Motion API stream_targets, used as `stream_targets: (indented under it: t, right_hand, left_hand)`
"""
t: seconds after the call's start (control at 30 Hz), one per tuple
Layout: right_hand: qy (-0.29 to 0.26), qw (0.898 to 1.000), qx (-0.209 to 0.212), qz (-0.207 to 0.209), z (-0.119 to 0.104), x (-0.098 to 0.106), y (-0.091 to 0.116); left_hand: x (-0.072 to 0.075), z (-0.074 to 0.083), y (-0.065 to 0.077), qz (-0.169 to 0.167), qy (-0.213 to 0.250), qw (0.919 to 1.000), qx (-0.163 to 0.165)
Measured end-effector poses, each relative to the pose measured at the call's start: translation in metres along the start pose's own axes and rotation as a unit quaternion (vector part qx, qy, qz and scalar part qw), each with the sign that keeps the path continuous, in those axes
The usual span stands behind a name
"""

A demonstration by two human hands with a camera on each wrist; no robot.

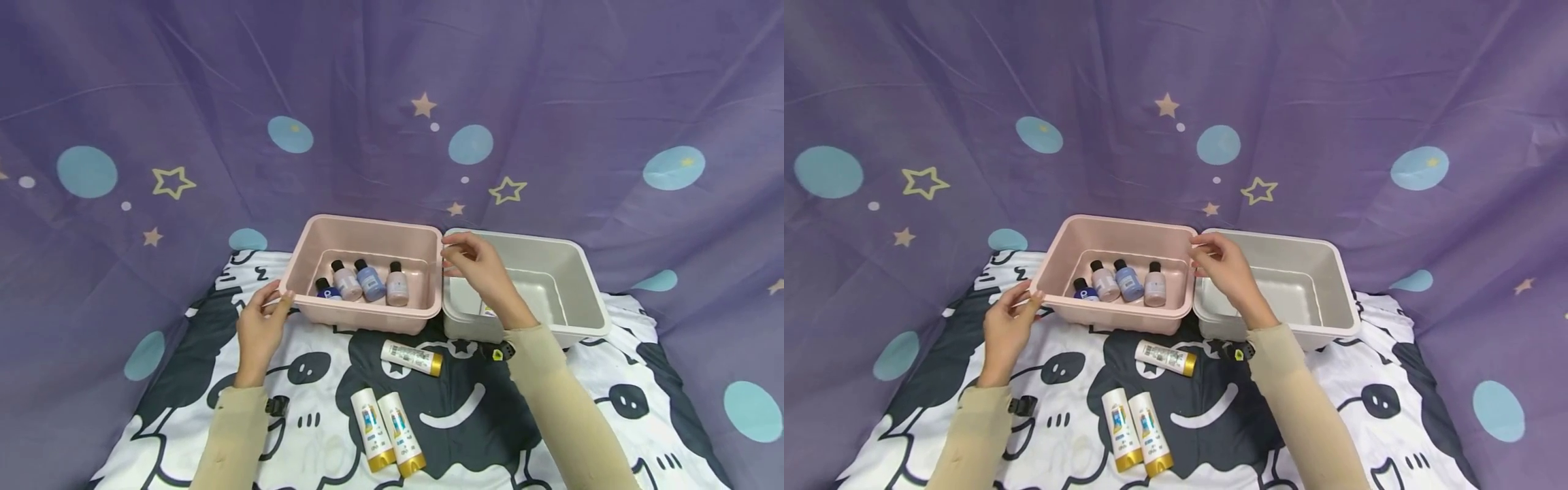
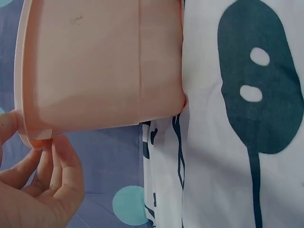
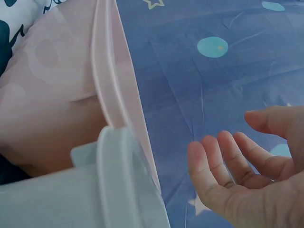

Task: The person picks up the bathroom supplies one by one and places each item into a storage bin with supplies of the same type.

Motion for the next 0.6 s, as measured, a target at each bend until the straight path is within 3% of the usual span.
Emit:
stream_targets:
  t: [0.13,0.37,0.47,0.6]
  right_hand:
    - [0.019,1.0,0.003,0.017,0.003,0.009,0.014]
    - [0.059,0.997,0.013,0.049,0.008,0.028,0.041]
    - [0.07,0.995,0.017,0.067,0.011,0.037,0.053]
    - [0.085,0.992,0.024,0.086,0.016,0.046,0.066]
  left_hand:
    - [0.0,0.001,0.006,0.023,-0.035,0.9987,-0.029]
    - [0.001,-0.002,0.025,0.053,-0.041,0.9976,-0.017]
    - [0.0,-0.001,0.037,0.033,-0.041,0.9986,-0.006]
    - [-0.003,0.0,0.058,-0.022,-0.058,0.9979,0.019]
Point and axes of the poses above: each hand's wrist, its own y-axis away from the middle knuckle, its own x-axis out of the back of the hand, z = x × y, the point moved 2 cm from there along -y, towards the middle knuckle, and after that the axes turned 14 degrees about y, right-handed, at the moved point
